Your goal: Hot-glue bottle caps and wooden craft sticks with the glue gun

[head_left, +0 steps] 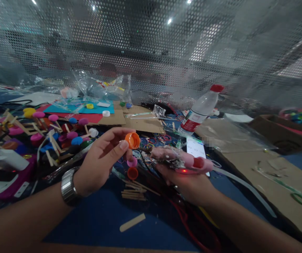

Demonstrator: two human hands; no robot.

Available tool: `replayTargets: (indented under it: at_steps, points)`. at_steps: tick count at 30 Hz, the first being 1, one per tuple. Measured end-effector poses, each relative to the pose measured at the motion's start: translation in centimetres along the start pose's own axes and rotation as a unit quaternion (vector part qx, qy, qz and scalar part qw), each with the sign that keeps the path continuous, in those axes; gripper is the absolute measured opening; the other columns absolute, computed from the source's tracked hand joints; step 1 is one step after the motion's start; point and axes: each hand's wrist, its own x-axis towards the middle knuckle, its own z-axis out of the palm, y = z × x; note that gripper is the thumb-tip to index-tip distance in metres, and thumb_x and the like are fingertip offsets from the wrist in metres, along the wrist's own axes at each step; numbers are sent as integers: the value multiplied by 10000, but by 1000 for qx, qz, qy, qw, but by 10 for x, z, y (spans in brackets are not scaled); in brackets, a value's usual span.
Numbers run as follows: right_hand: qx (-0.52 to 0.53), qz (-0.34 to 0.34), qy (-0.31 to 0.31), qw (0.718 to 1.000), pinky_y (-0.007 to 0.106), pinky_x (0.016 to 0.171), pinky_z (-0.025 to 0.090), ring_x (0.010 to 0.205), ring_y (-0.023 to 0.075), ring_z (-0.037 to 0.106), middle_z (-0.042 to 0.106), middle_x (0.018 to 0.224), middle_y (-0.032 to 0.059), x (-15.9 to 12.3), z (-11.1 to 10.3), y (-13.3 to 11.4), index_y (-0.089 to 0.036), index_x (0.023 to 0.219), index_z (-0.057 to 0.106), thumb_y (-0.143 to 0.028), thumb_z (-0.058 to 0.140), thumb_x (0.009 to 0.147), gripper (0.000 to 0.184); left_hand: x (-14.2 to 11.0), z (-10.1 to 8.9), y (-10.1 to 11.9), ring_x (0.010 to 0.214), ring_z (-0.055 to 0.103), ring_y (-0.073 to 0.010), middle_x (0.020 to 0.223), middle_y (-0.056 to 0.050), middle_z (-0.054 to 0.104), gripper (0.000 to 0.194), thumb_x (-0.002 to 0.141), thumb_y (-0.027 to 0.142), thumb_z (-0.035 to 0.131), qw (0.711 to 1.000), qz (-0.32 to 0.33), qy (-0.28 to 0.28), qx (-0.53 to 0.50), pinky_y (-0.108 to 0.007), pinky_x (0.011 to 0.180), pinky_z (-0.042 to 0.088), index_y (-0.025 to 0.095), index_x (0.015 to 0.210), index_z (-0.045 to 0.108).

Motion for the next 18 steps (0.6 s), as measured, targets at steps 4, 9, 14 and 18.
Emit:
replayTargets:
  at_steps: [4, 9, 14, 18]
  points:
    - [-4, -1, -5, 1000, 393, 681, 621, 771, 248, 721, 744, 851, 35, 0, 0, 1, -308, 1108, 766, -317, 624, 933, 226, 0, 1, 0, 708, 661, -105, 797, -7, 693, 255, 920, 367, 744, 1000, 4, -4, -8, -192, 686, 568, 252, 1148, 738]
    - [-6, 0, 2, 1000, 393, 662, 608, 787, 258, 720, 746, 832, 36, 1, -1, -2, -323, 1139, 771, -313, 615, 931, 260, 0, 1, 0, 717, 662, -114, 774, -9, 687, 256, 924, 360, 740, 1000, 7, 1, -7, -204, 702, 576, 246, 1153, 739]
    - [1, 18, 7, 1000, 370, 591, 587, 736, 253, 711, 768, 890, 54, 1, 0, -3, -299, 1122, 780, -339, 628, 920, 255, 0, 1, 0, 717, 659, -108, 763, -4, 688, 248, 926, 371, 736, 1000, 8, -1, -9, -194, 706, 575, 257, 1147, 743]
    - [6, 25, 9, 1000, 360, 558, 570, 671, 235, 694, 769, 897, 54, 2, 0, -3, -299, 1115, 786, -363, 632, 917, 259, 0, 1, 1, 718, 660, -101, 766, 4, 688, 239, 922, 383, 739, 1000, 6, 1, -4, -186, 713, 575, 270, 1133, 748]
